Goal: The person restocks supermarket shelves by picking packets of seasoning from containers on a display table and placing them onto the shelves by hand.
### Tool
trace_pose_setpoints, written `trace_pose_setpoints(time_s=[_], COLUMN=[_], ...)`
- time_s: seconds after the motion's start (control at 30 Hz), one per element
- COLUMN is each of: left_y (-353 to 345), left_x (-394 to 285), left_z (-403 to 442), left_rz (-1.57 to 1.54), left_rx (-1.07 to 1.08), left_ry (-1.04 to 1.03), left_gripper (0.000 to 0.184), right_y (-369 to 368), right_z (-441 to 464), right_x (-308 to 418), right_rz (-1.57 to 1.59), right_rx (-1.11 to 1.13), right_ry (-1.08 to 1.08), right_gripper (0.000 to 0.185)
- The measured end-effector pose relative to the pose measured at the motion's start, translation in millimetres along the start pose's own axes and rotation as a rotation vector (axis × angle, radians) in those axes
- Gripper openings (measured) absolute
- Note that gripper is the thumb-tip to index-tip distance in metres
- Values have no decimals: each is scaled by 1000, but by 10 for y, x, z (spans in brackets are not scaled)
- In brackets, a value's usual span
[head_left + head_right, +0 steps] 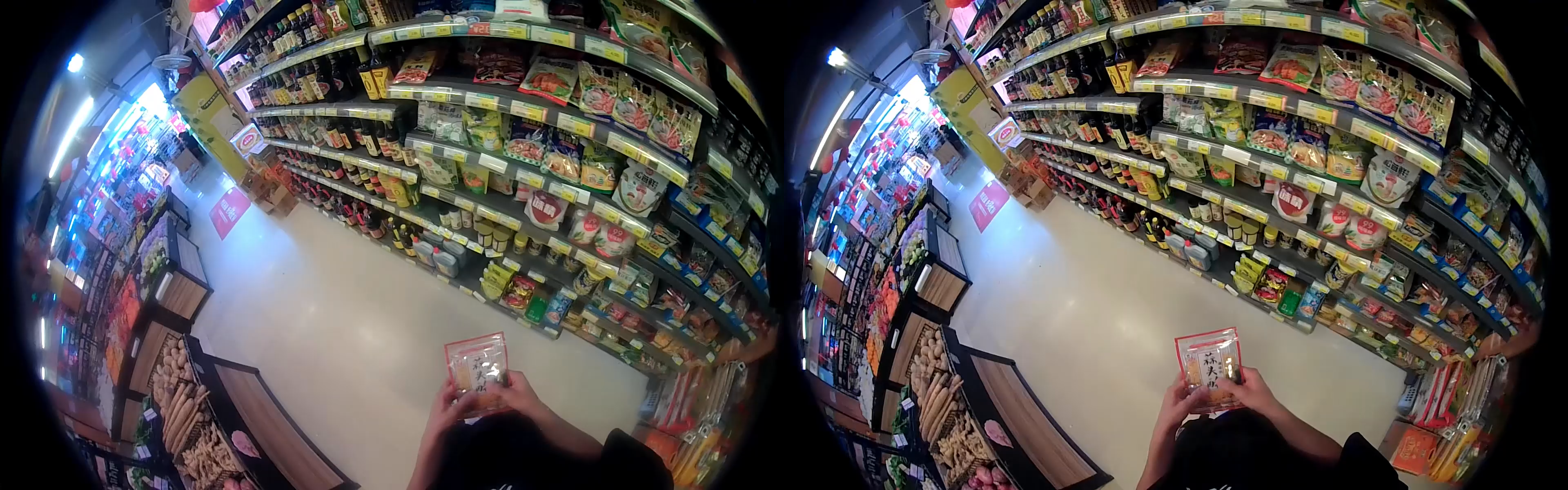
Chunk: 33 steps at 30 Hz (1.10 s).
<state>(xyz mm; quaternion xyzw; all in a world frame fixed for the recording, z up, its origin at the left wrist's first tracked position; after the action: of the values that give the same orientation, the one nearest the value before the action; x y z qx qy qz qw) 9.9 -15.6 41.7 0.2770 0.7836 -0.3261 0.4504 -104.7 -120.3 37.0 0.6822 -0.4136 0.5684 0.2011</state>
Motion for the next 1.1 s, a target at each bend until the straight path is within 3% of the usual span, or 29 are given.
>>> trace_pose_setpoints(time_s=[0.13, 0.23, 0.3, 0.43, 0.5, 0.67, 0.73, 0.83, 0.9, 0.97, 1.03, 1.1], left_y=[312, 194, 264, 245, 226, 134, 64, -9, -52, -130, -211, -320], left_x=[-68, -464, -437, -687, -847, -1162, -1310, -1433, -1521, -1641, -1781, -1972], left_z=[381, 408, 539, 731, 909, 1544, 1800, 2191, 2459, 2746, 3023, 3259], left_rz=[115, -66, 33, -36, -4, -25, -8, 8, 12, 5, 25, 48], left_rx=[48, 69, 125, 140, 129, 147, 131, 158, 165, 179, 189, 197], left_ry=[-202, -55, -81, -118, -115, -114, -133, -120, -121, -139, -159, -182], left_gripper=[44, 43, 42, 40, 38, 26, 24, 22, 21, 21, 21, 20], right_y=[-194, -365, -454, -521, -521, -397, -399, -356, -300, -266, -205, -152], right_z=[307, 362, 428, 752, 931, 1545, 1720, 2035, 2281, 2468, 2718, 2870], right_x=[125, 474, 681, 877, 965, 1045, 1312, 1555, 1575, 1806, 1814, 1942], right_rz=[-96, -104, -91, 100, -23, 2, -89, -42, -28, -97, -1, -122], right_rx=[-55, -124, -138, -217, -301, -233, -171, -176, -158, -201, -192, -265], right_ry=[12, 129, 174, 149, -54, 166, 316, 368, 277, 426, 336, 301], right_gripper=[19, 19, 21, 22, 20, 25, 30, 39, 44, 50, 57, 63])
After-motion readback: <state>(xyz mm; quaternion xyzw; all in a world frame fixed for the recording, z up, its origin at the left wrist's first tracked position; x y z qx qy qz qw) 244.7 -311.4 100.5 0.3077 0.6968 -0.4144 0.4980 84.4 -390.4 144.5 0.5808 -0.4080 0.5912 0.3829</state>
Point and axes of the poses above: each hand's wrist, its own z-axis towards the middle knuckle, its own y-axis out of the back of the hand, x = y × z, the point moved 6 cm from there along z, towards the middle knuckle, and after that the axes turned 12 degrees about -x, right-handed, at the moved point
